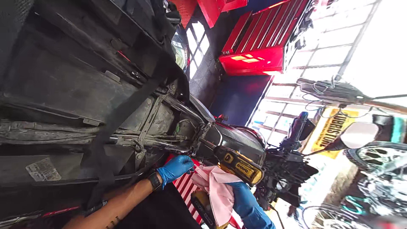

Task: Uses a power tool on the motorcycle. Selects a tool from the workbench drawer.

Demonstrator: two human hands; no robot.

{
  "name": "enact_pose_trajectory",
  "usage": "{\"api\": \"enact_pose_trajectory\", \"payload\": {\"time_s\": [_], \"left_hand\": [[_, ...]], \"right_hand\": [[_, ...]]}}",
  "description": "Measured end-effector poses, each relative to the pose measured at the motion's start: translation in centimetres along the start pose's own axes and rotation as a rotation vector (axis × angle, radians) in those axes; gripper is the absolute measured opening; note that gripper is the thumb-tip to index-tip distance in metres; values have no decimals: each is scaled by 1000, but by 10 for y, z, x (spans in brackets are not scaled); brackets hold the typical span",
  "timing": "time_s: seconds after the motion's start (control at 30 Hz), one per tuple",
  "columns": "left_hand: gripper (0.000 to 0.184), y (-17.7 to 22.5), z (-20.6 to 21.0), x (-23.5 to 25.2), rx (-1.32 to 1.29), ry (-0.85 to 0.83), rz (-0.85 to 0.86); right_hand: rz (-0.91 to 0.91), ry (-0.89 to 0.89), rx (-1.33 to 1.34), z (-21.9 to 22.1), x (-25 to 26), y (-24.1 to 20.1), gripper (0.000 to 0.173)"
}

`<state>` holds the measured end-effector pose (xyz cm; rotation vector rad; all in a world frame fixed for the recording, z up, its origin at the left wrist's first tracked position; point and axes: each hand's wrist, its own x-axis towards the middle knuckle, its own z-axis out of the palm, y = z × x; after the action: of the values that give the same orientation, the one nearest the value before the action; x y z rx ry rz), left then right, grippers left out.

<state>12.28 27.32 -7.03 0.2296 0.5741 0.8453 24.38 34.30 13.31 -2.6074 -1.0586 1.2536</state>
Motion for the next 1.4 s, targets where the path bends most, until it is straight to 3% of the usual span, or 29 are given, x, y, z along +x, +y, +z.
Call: {"api": "enact_pose_trajectory", "payload": {"time_s": [0.13, 0.23, 0.3, 0.33, 0.37, 0.4, 0.43, 0.47, 0.53, 0.63, 0.8, 0.93, 1.1, 1.23, 1.33, 1.4], "left_hand": [[26, 4, 0, 1, 10, -13, 13], [25, 7, -1, 2, 53, -8, 32], [26, 8, -3, 2, 120, 8, 41], [26, 7, -5, 3, 179, 29, 47], [27, 8, -7, 4, 252, 61, 57], [29, 9, -9, 6, 327, 97, 76], [31, 12, -10, 7, 398, 138, 103], [34, 16, -9, 9, 464, 180, 127], [39, 25, -2, 13, 568, 259, 164], [45, 41, 15, 20, 772, 364, 227], [66, 63, 31, 58, 1155, 420, 239], [43, 63, 33, 81, 1350, 418, 250], [35, 62, 32, 81, 1479, 418, 333], [36, 54, 34, 79, 1329, 422, 465], [35, 44, 35, 77, 919, 442, 618], [35, 43, 28, 65, 676, 432, 601]], "right_hand": [[38, 8, 31, 5, -5, -2, 10], [-69, -20, -47, -2, -4, 9, 10], [-149, -55, -81, 4, -20, -10, 14], [-59, 13, -133, 23, -44, -43, 14], [215, 117, -230, 51, -68, -94, 16], [353, 163, -272, 61, -73, -116, 17], [203, 35, -218, 40, -65, -96, 14], [-126, -133, -73, 5, -36, -41, 11], [-91, -83, -27, -14, -4, -4, 7], [19, 8, -18, -9, -1, -10, 7], [18, -61, -7, -7, -12, -21, 10], [-69, -142, 27, -22, 0, -11, 12], [-196, -171, -23, -42, 10, 12, 14], [-273, -152, 96, -72, 23, 54, 17], [-433, -223, 284, -92, 18, 90, 24], [-602, -313, 381, -100, 17, 117, 21]]}}
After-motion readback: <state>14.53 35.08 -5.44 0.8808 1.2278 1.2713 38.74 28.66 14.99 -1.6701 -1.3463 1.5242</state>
